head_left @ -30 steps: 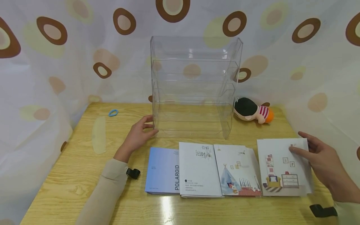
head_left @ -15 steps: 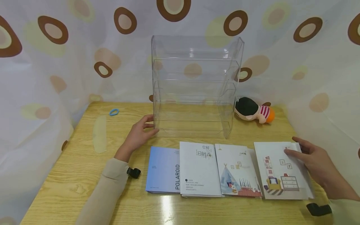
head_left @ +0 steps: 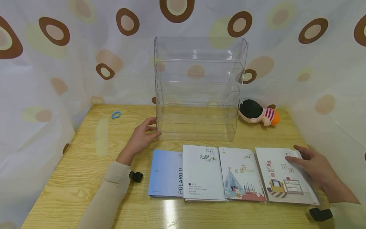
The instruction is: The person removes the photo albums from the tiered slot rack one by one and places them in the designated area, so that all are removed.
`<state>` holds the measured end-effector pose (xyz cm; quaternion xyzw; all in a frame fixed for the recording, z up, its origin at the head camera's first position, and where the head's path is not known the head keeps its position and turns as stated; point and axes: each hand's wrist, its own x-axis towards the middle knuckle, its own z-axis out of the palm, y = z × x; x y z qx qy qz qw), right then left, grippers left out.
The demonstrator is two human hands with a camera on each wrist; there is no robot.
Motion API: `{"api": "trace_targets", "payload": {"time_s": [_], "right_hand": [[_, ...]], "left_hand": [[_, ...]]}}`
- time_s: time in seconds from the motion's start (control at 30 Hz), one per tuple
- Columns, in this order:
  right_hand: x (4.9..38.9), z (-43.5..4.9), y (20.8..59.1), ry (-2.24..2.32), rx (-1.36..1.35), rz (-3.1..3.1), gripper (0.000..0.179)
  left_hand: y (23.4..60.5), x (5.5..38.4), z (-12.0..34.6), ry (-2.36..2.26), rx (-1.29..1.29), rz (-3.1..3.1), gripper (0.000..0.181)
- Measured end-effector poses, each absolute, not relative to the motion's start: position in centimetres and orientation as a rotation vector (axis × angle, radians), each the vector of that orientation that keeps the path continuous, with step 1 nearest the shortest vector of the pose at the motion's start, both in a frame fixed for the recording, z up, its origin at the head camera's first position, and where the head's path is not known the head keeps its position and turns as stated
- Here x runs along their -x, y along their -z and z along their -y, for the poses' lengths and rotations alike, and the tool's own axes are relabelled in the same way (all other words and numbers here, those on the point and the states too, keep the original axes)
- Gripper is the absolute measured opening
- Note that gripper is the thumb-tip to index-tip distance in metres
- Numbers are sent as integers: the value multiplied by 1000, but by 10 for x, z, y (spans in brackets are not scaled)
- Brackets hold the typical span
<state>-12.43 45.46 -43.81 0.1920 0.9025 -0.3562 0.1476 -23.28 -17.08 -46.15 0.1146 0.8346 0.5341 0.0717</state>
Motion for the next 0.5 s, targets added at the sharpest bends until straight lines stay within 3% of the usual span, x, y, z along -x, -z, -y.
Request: {"api": "trace_targets", "payload": {"time_s": [0.5], "right_hand": [[126, -458, 449, 1002, -574, -2570, 109]], "left_hand": [[463, 234, 172, -1595, -349, -2514, 69]]}}
